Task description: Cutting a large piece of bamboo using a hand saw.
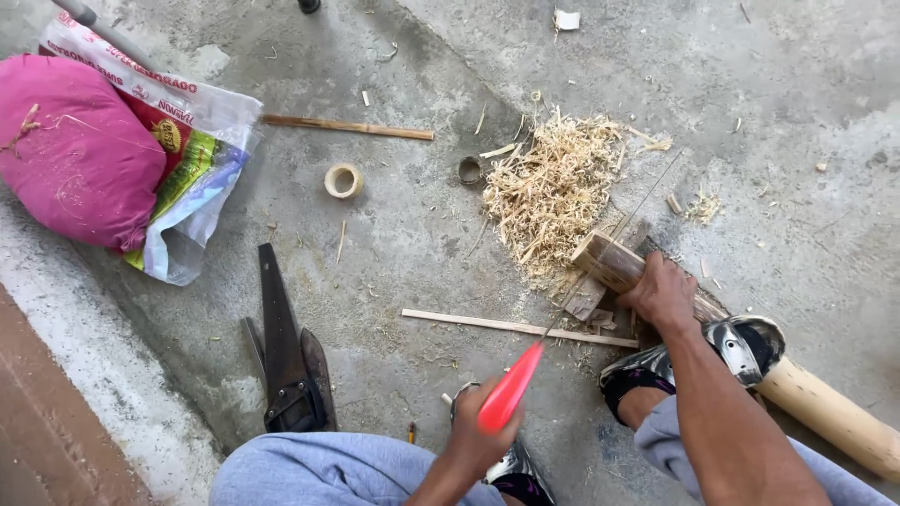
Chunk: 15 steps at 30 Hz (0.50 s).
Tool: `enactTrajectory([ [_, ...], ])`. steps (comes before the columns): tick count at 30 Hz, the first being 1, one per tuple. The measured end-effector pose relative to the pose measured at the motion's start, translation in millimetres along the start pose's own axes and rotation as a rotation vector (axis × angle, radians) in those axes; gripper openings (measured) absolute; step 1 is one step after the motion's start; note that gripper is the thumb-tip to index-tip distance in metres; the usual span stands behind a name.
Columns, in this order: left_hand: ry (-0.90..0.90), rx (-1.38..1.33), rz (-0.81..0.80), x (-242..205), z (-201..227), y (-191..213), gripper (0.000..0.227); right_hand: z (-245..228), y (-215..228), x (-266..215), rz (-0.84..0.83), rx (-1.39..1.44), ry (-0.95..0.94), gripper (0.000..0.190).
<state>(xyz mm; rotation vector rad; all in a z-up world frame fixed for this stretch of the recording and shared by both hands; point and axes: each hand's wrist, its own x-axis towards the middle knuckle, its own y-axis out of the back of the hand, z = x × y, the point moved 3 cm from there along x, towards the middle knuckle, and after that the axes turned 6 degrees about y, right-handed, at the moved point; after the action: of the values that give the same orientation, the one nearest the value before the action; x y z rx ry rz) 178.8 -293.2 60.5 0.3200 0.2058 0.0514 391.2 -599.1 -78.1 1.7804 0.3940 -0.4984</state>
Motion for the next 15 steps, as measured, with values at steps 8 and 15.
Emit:
enactTrajectory([
  [8,-0.029,-0.061,0.007,35.0,26.3,-9.9,0.016,-5.0,12.0,-5.2,0.136,-0.079,0.088,0.072],
  [15,0.035,-0.011,-0.049,-46.0,-4.8,39.2,0.016,-9.5,9.9,-2.9,0.030,-0.008,0.005,0.069],
])
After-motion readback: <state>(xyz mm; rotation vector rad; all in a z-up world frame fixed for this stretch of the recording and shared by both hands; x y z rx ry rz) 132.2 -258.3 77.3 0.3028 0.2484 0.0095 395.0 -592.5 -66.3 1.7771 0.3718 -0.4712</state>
